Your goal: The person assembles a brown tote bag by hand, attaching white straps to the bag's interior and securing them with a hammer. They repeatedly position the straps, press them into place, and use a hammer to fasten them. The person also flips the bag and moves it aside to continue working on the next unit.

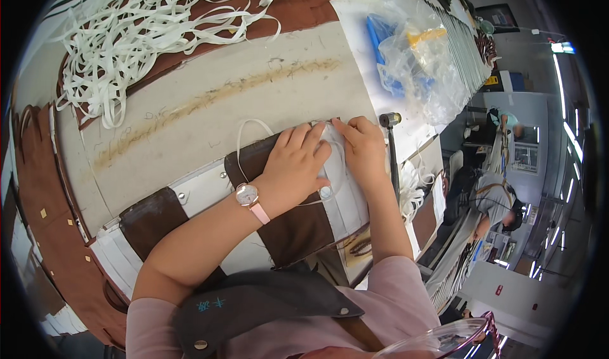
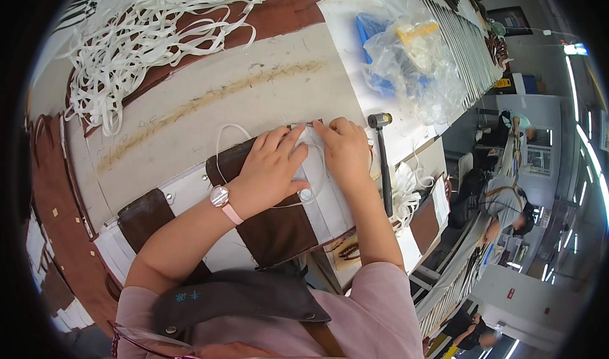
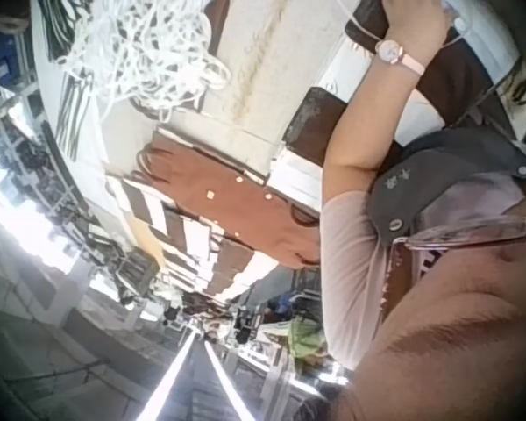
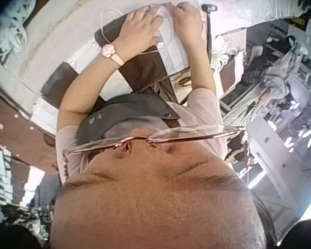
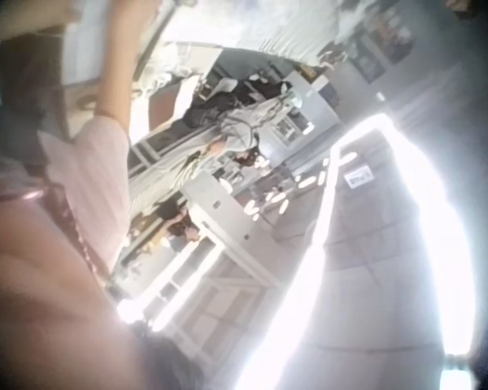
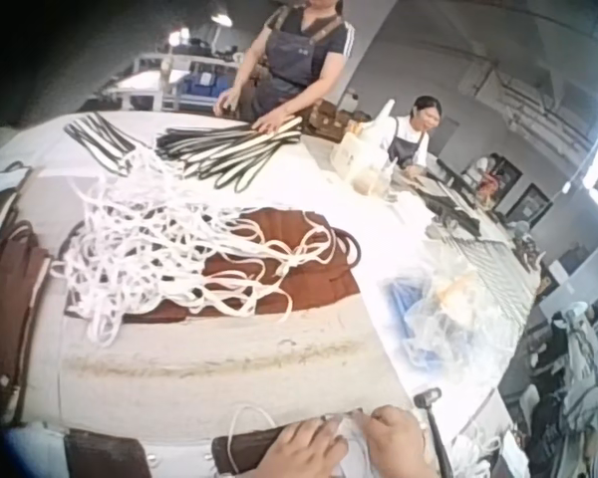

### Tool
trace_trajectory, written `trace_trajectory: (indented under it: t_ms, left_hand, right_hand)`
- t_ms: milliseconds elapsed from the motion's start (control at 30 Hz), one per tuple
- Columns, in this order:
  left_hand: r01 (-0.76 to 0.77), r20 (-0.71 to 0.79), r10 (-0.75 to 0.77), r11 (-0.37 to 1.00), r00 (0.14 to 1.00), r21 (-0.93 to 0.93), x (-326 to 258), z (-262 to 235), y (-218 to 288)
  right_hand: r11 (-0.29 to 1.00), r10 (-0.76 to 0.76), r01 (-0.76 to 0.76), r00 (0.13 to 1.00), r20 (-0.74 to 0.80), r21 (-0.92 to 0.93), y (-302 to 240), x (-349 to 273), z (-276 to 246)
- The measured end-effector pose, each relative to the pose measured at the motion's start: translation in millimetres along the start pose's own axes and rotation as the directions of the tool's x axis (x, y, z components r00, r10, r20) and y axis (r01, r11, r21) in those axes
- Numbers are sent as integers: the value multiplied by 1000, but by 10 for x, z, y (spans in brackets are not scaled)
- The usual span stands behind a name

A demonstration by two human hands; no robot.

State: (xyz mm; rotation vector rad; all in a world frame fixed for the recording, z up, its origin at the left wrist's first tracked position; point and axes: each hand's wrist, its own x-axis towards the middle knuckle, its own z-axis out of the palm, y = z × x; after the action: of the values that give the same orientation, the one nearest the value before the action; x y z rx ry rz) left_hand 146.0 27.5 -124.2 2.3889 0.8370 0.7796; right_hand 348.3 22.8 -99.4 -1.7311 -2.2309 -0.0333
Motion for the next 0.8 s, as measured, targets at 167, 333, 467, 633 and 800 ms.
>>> trace_trajectory:
  t_ms: [167,333,467,633,800]
  left_hand:
    - [-1,-6,1,1000,1000,17,14,-1,21]
    - [30,41,-31,1000,999,6,14,-12,38]
    - [37,61,-39,999,997,30,27,-30,85]
    - [26,37,-28,998,999,57,13,-13,78]
    - [19,31,-21,998,999,57,12,-11,73]
  right_hand:
    - [986,79,-86,995,-55,-140,55,77,35]
    - [997,5,-12,997,-80,-82,34,96,-93]
    - [996,-48,47,999,-14,-80,-103,5,-33]
    - [993,-58,54,998,-37,-101,-138,20,17]
    - [992,-66,63,997,-29,-108,-136,45,27]
